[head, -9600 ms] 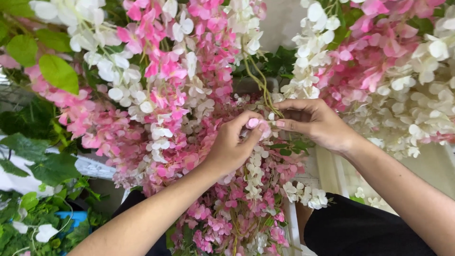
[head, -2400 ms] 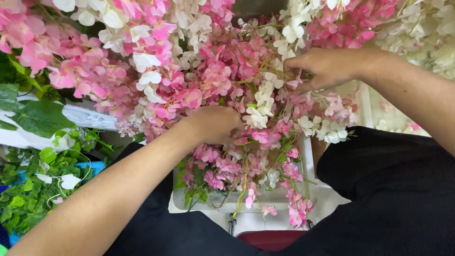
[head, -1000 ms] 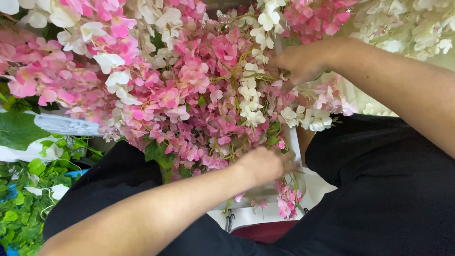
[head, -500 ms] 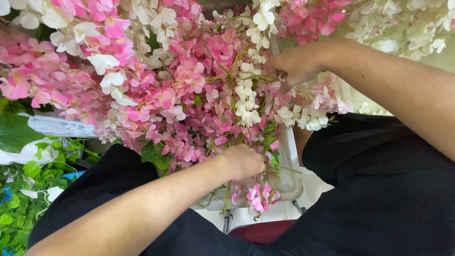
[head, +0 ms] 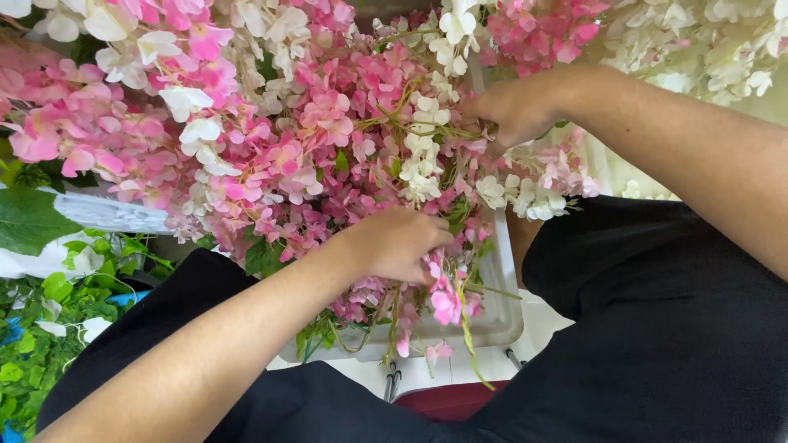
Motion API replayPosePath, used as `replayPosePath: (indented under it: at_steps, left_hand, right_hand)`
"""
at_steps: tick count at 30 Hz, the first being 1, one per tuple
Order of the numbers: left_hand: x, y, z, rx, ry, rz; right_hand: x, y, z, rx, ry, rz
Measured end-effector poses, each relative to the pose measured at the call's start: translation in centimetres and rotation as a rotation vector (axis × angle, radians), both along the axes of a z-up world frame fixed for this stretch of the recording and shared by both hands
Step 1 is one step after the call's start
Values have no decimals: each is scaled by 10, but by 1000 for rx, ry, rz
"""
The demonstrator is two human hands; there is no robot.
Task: Attaching and arranging artificial flower vines onto a structure to create a floral arch.
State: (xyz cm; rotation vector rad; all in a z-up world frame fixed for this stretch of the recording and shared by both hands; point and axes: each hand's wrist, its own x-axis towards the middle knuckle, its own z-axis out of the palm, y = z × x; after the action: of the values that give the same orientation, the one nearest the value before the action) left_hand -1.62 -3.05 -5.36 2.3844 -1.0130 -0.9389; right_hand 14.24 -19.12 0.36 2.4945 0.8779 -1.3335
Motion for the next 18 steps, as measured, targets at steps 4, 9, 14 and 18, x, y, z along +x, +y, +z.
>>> replayPosePath:
  at_steps: [4, 9, 14, 18]
  left_hand:
    - [4, 4, 8, 29, 49, 153]
    - [8, 2, 1, -6, 96, 413]
    - [-3, -9, -2, -83, 235, 435]
    - [-15, -14, 22, -181, 198, 281]
  right_hand:
    - [4, -6, -7, 10, -6, -5]
    - [3, -8, 0, 53, 19, -20]
    - [16, -17, -14, 114, -14, 16]
    - [26, -22, -21, 161, -19, 60]
